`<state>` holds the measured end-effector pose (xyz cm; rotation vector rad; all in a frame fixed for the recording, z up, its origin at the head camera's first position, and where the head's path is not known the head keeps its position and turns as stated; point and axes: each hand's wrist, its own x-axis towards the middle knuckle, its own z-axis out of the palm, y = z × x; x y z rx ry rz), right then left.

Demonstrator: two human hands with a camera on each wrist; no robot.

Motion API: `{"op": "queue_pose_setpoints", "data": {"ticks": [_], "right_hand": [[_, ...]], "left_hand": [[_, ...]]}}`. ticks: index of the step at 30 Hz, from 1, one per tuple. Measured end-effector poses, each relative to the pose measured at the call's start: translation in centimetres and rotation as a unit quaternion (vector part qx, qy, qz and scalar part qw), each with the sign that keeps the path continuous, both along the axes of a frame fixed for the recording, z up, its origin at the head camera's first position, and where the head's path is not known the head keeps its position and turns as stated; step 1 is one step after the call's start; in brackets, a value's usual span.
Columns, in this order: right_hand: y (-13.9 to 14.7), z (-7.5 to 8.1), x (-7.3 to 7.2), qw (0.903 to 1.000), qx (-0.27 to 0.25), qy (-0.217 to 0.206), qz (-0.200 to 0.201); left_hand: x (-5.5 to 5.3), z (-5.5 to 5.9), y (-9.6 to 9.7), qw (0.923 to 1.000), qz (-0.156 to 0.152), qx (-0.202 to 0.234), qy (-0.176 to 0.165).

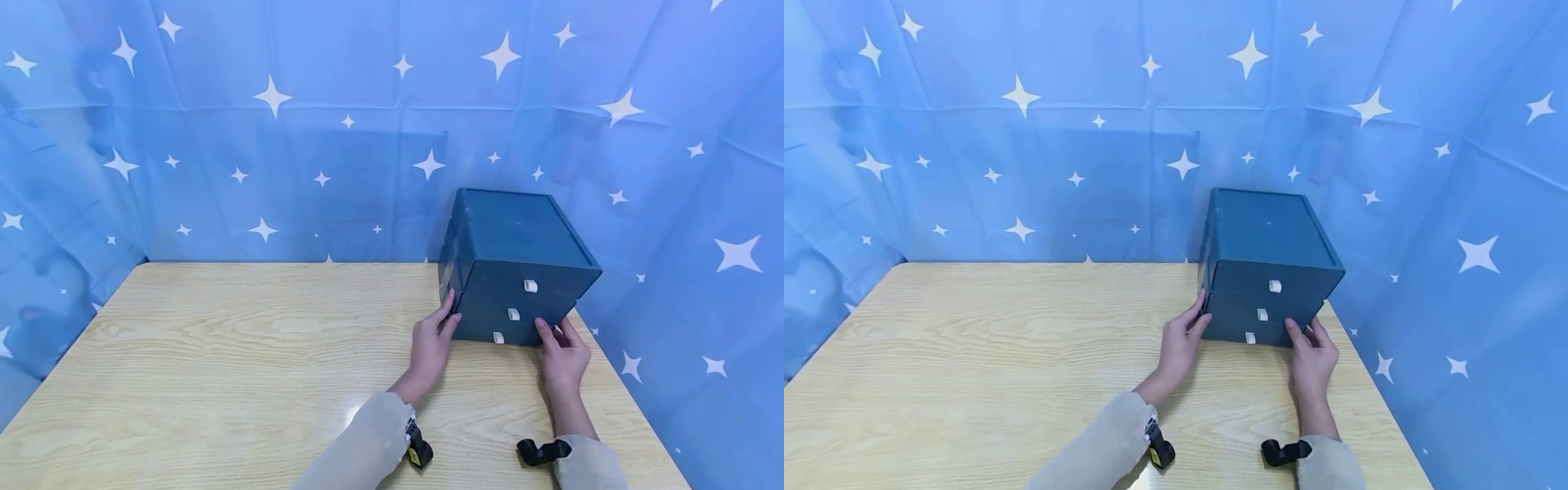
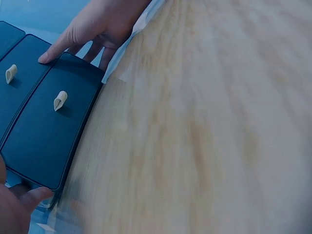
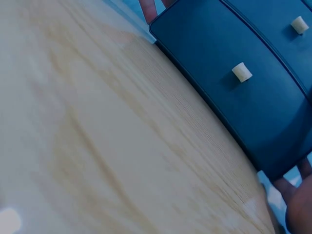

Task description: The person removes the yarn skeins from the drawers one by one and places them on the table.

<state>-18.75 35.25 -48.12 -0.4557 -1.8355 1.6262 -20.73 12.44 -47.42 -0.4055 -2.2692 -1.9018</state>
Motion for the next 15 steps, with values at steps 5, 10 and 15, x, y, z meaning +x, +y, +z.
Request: {"op": "queue_pose_setpoints", "data": {"ticks": [5, 10, 15], "right_hand": [[-1.3, 0.2, 0.2, 0.9999, -0.005, -0.006, 0.011], [-3.7, 1.6, 1.1, 0.9995, -0.001, -0.007, 0.032], [-4.9, 1.0, 0.6, 0.9989, -0.005, 0.004, 0.047]], "left_hand": [[0.0, -0.1, -1.3, 0.9999, 0.01, -0.002, 0.006], [0.2, -0.1, -3.1, 0.9997, 0.021, 0.0, 0.011], [0.3, 0.0, -4.8, 0.9993, 0.032, 0.004, 0.02]]}}
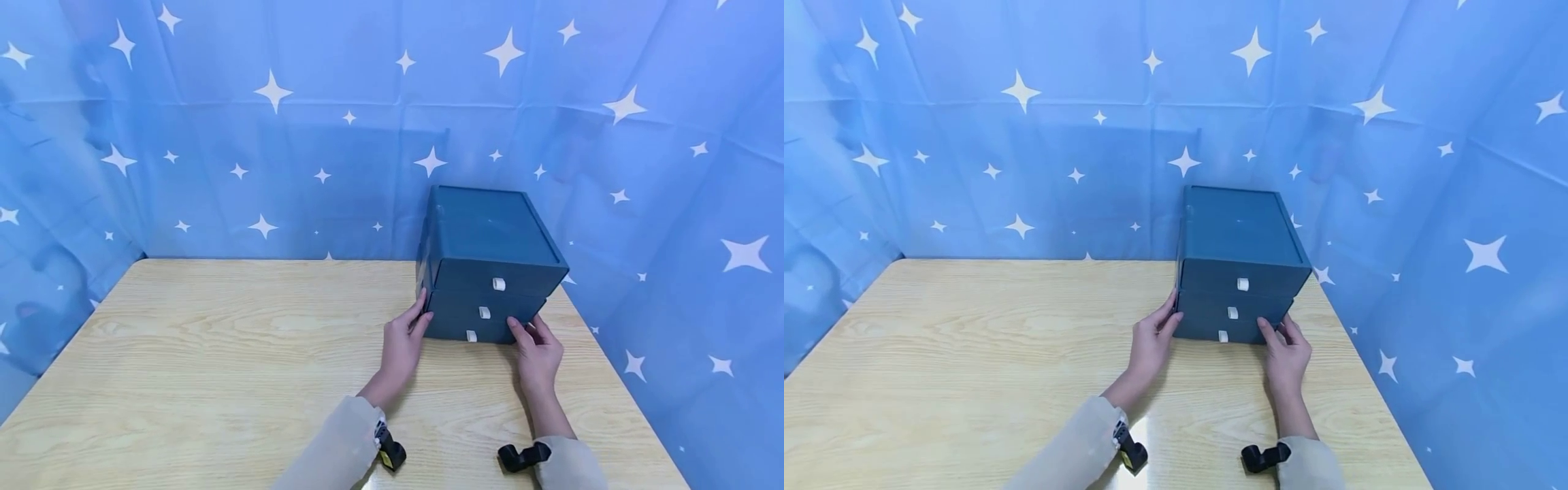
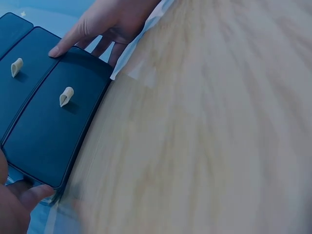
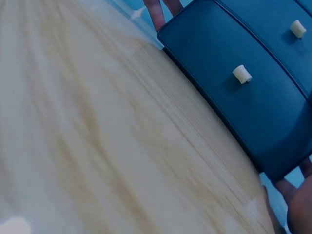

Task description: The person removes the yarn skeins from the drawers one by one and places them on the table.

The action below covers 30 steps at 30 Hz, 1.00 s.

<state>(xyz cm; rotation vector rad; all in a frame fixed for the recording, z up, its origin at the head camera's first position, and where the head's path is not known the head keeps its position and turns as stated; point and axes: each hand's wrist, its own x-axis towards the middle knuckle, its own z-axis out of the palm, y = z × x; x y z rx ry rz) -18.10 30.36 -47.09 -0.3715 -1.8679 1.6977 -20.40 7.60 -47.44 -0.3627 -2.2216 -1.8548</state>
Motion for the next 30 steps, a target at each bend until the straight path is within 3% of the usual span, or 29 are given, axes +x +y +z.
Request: {"op": "queue_pose_setpoints", "data": {"ticks": [7, 20, 30], "right_hand": [[-1.4, -1.4, -1.1, 0.9998, 0.018, -0.006, 0.01], [-5.8, -1.2, -1.8, 0.9974, 0.023, 0.016, 0.066], [-8.7, -1.4, -2.6, 0.9944, 0.015, 0.013, 0.104]], "left_hand": [[0.2, -0.1, -2.4, 0.9999, 0.012, 0.001, -0.001], [-0.4, -0.2, -7.6, 0.9984, 0.054, -0.01, 0.018], [-0.3, -0.4, -11.2, 0.9971, 0.076, -0.008, 0.002]]}}
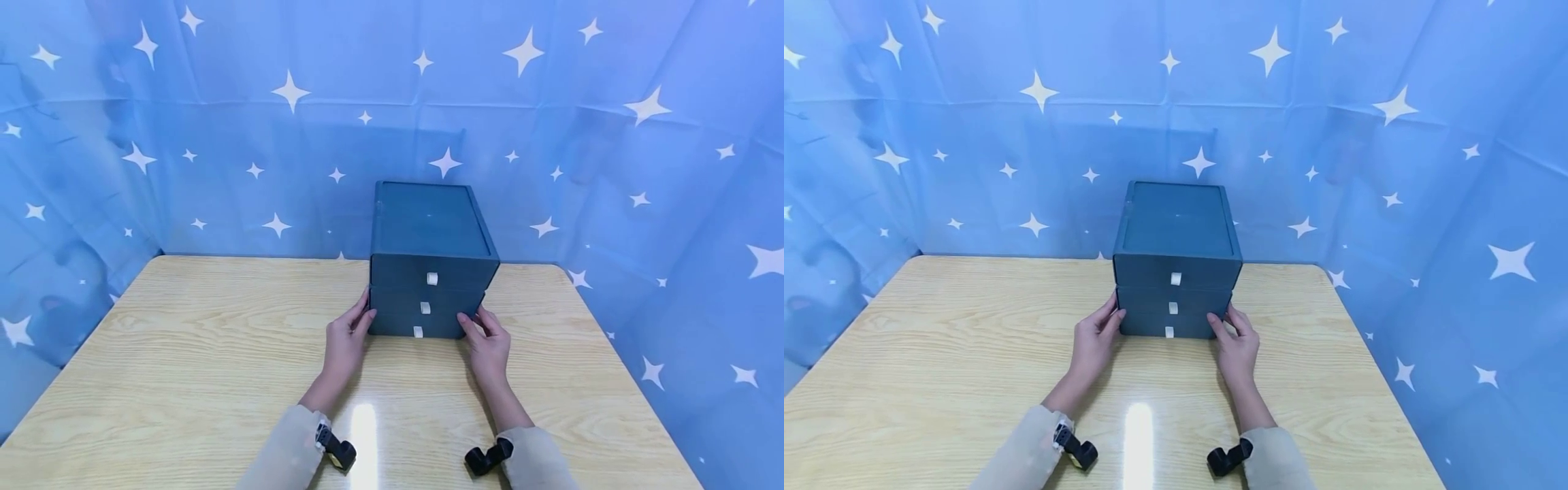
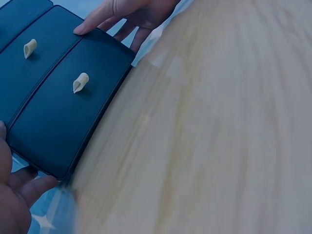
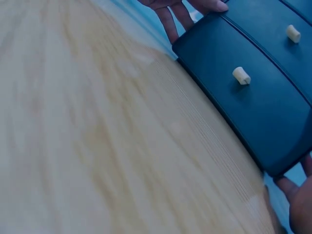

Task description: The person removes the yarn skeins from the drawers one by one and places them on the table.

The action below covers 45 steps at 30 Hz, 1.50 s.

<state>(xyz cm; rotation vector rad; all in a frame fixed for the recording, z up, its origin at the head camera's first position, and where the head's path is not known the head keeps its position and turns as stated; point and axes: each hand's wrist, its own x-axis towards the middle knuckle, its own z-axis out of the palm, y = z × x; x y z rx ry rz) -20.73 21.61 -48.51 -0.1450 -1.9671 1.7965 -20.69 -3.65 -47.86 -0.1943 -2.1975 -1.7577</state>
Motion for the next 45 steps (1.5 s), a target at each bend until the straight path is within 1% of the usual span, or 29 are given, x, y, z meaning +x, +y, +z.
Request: {"op": "queue_pose_setpoints", "data": {"ticks": [5, 9, 13, 16, 20, 24, 28, 30, 32, 34, 36, 37, 38, 39, 41, 42, 43, 45], "right_hand": [[-1.3, 0.0, -0.3, 0.9999, 0.0, -0.002, 0.014], [-2.5, -0.1, -0.3, 0.9995, -0.005, 0.0, 0.031], [-3.7, -0.2, -0.5, 0.9989, 0.003, 0.0, 0.047], [-4.4, -0.4, -0.5, 0.9985, 0.005, 0.004, 0.054], [-4.9, -0.8, -0.3, 0.9984, 0.007, 0.006, 0.055], [-4.9, -0.9, -0.2, 0.9985, 0.005, -0.002, 0.055], [-4.4, -0.1, -0.3, 0.9971, 0.016, -0.019, 0.071], [-3.9, 0.7, -0.4, 0.9957, 0.018, -0.027, 0.087], [-3.4, 1.9, -0.4, 0.9946, 0.005, -0.025, 0.101], [-2.9, 3.5, -0.5, 0.993, -0.022, -0.01, 0.116], [-2.5, 5.2, -0.7, 0.9904, -0.047, 0.012, 0.13], [-2.4, 6.1, -0.7, 0.9888, -0.056, 0.022, 0.137], [-2.2, 7.0, -0.8, 0.9869, -0.064, 0.031, 0.145], [-2.1, 7.9, -0.9, 0.9853, -0.066, 0.036, 0.154], [-1.9, 9.3, -1.1, 0.9826, -0.059, 0.037, 0.172], [-1.8, 9.9, -1.2, 0.9813, -0.055, 0.037, 0.181], [-1.7, 10.5, -1.3, 0.9803, -0.05, 0.036, 0.188], [-1.7, 11.2, -1.6, 0.9783, -0.049, 0.036, 0.198]], "left_hand": [[-0.2, -0.3, -1.8, 0.9999, 0.001, 0.01, 0.013], [-0.2, -0.5, -3.2, 0.9996, 0.013, 0.001, 0.023], [-0.1, -0.6, -4.5, 0.9993, 0.031, -0.009, 0.017], [-0.2, -0.7, -5.2, 0.9992, 0.039, -0.005, 0.011], [-0.2, -1.0, -5.8, 0.9989, 0.045, 0.002, 0.009], [-0.3, -1.2, -6.1, 0.999, 0.042, 0.005, 0.012], [-0.4, -1.1, -6.1, 0.9991, 0.04, 0.005, 0.009], [-0.3, -0.9, -6.1, 0.9985, 0.051, 0.016, 0.003], [-0.1, -0.5, -5.8, 0.9964, 0.079, 0.032, 0.01], [0.1, 0.3, -5.6, 0.9917, 0.111, 0.049, 0.041], [0.3, 1.5, -5.1, 0.9841, 0.142, 0.054, 0.091], [0.4, 2.1, -4.9, 0.979, 0.153, 0.049, 0.126], [0.5, 2.9, -4.7, 0.9746, 0.155, 0.044, 0.155], [0.6, 3.6, -4.4, 0.9707, 0.153, 0.036, 0.182], [1.0, 5.0, -3.8, 0.9674, 0.134, 0.02, 0.214], [1.2, 5.7, -3.4, 0.9677, 0.12, 0.013, 0.221], [1.5, 6.2, -3.1, 0.9696, 0.105, 0.007, 0.221], [2.0, 7.3, -2.2, 0.9755, 0.073, 0.001, 0.207]]}}
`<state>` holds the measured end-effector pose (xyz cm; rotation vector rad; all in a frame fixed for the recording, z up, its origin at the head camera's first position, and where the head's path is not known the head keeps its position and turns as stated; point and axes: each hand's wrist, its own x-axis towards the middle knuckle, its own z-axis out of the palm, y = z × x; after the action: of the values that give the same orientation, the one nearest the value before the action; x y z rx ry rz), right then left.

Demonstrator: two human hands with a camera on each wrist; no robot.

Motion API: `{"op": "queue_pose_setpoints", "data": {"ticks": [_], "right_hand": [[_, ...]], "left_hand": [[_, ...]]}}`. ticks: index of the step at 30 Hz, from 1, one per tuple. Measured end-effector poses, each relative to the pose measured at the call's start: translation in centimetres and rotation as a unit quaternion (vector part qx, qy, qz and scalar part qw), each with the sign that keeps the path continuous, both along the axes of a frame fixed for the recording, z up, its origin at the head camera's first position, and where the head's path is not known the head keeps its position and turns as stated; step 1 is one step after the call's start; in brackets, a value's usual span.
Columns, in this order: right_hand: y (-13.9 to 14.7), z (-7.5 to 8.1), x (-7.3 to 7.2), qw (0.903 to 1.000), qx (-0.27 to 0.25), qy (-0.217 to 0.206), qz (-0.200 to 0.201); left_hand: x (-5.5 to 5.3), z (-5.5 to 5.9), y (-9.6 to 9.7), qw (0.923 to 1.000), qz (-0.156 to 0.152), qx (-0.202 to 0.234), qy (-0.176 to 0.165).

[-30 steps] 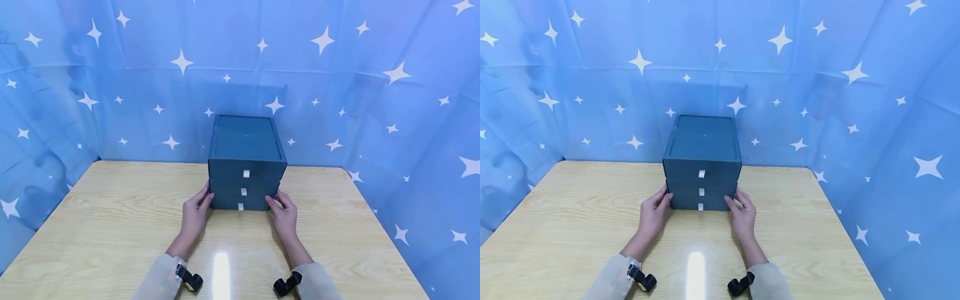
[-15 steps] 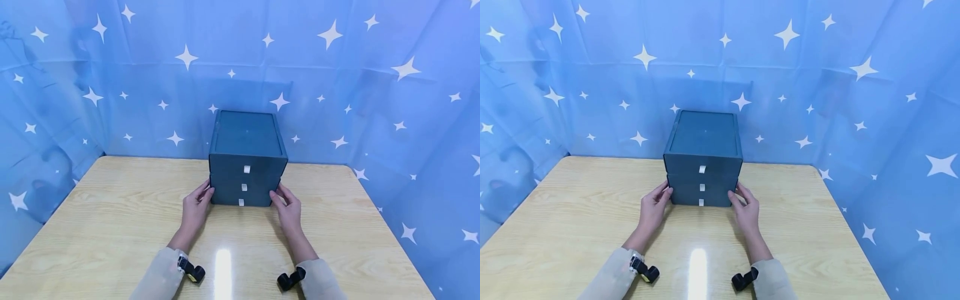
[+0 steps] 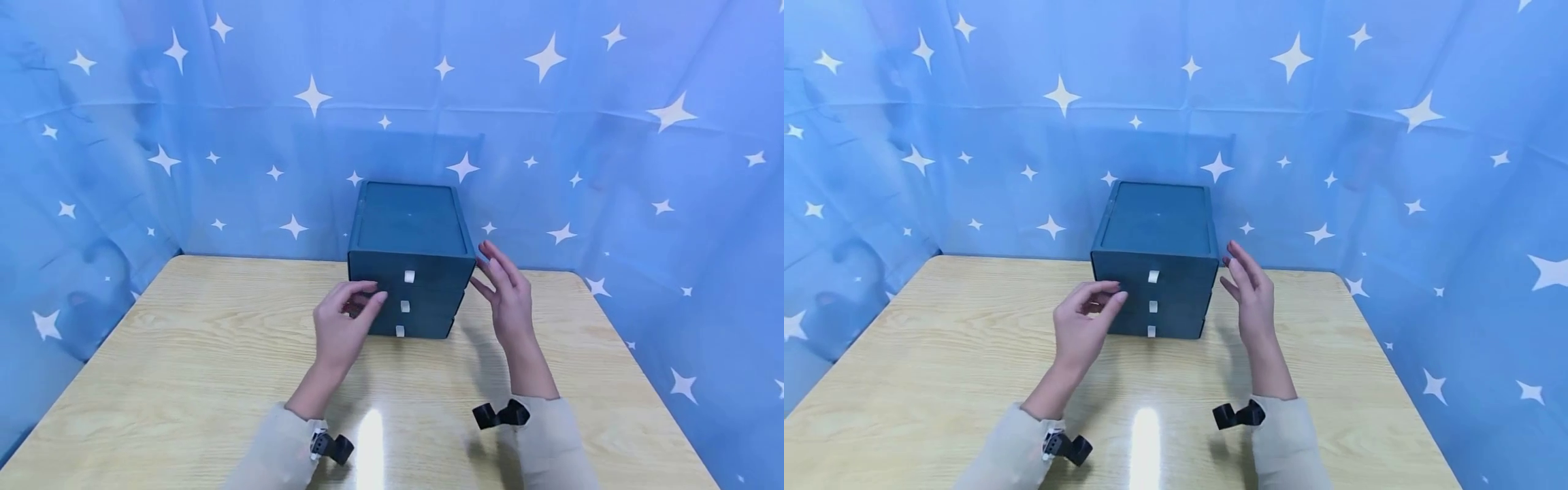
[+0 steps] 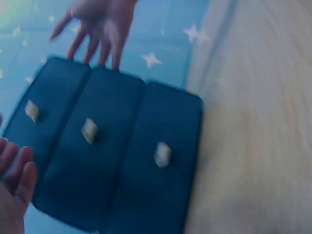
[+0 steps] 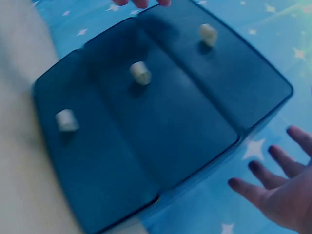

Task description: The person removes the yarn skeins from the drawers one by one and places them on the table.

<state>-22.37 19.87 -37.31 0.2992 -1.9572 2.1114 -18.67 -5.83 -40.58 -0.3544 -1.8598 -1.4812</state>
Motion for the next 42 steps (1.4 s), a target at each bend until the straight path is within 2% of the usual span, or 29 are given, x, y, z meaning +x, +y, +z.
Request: {"op": "queue_pose_setpoints", "data": {"ticks": [3, 5, 7, 9, 13, 16, 21, 30, 38, 42], "right_hand": [[-0.1, 0.5, -0.9, 0.9998, -0.018, 0.004, 0.009], [-0.4, 0.6, -1.6, 0.9992, -0.035, 0.006, 0.019], [-0.8, 0.5, -2.2, 0.9986, -0.043, 0.004, 0.031], [-1.3, 0.4, -2.5, 0.9981, -0.045, 0.003, 0.042], [-1.7, 0.3, -2.5, 0.9981, -0.036, -0.004, 0.051], [-1.8, 0.4, -2.2, 0.9983, -0.022, -0.006, 0.054], [-1.8, 0.4, -1.8, 0.9985, -0.002, -0.008, 0.054], [-1.4, 0.4, -1.7, 0.9984, 0.013, -0.008, 0.055], [-1.2, 0.4, -1.7, 0.998, 0.037, -0.02, 0.047], [-1.0, 0.4, -1.8, 0.9975, 0.049, -0.025, 0.043]], "left_hand": [[0.2, 1.2, 1.7, 0.9992, -0.027, -0.02, -0.023], [0.0, 1.9, 2.7, 0.9981, -0.025, -0.046, -0.032], [-0.3, 2.3, 3.5, 0.9961, -0.003, -0.083, -0.029], [-0.5, 2.5, 3.9, 0.9918, 0.032, -0.122, -0.022], [-0.5, 2.6, 4.2, 0.9762, 0.099, -0.193, -0.006], [-0.5, 2.4, 4.1, 0.967, 0.119, -0.225, 0.01], [-0.6, 2.4, 4.1, 0.9635, 0.128, -0.233, 0.029], [-0.6, 2.5, 4.5, 0.9628, 0.13, -0.237, 0.012], [-0.2, 2.5, 4.5, 0.9633, 0.127, -0.236, 0.01], [0.1, 2.7, 4.3, 0.9599, 0.127, -0.25, 0.01]]}}
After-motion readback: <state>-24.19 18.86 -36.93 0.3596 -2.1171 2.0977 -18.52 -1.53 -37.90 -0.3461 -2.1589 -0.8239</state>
